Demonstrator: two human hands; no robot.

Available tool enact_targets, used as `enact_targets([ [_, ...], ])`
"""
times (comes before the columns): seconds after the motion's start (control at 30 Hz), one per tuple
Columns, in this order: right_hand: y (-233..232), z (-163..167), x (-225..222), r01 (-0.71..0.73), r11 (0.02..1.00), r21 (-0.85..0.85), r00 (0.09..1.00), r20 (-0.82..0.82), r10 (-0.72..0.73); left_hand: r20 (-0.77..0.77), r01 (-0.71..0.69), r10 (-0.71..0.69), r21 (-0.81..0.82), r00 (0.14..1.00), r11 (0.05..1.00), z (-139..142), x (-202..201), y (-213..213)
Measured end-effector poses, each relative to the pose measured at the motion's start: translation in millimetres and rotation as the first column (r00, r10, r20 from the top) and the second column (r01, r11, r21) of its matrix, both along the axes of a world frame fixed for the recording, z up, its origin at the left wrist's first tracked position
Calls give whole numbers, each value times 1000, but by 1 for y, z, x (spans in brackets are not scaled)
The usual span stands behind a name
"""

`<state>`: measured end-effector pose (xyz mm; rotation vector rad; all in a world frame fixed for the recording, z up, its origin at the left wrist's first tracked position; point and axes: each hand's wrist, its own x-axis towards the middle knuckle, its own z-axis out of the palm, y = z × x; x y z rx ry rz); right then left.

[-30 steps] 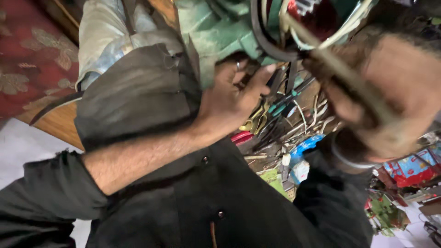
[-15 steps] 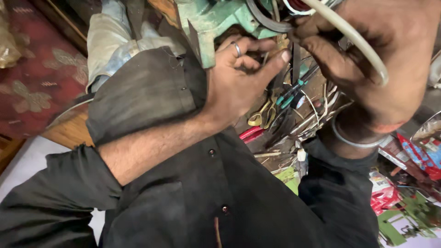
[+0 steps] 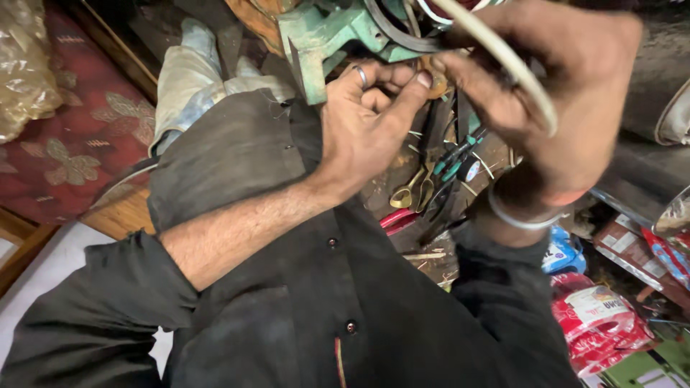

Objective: The person repairs an electrical motor by stripping wire insulation, inserting wires into the stator slots, and securing them with electrical tape. They use pliers to strip the wires and tape to insulate the connections.

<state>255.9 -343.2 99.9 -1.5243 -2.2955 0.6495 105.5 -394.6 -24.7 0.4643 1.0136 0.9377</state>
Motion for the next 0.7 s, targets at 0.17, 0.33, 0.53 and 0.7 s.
enact_targets([
  [0.17, -49, -22, -2, 409, 899, -156, 801, -410, -436, -25, 32, -32, -3, 999, 999, 0, -3, -9],
  [0.33, -81, -77, -14, 567, 704, -427, 579, -402, -710, 32, 302, -306, -270, 952, 914, 0, -15, -23],
  [0.53, -94, -119, -17, 390, 761, -519, 522, -556, -647, -43, 455, -476, -230, 879, 860, -4, -33, -40],
  [0.7, -105, -115, -16, 441, 725, -529, 522, -506, -686, -397, 869, -774, 203, 494, 451, 58, -60, -25],
])
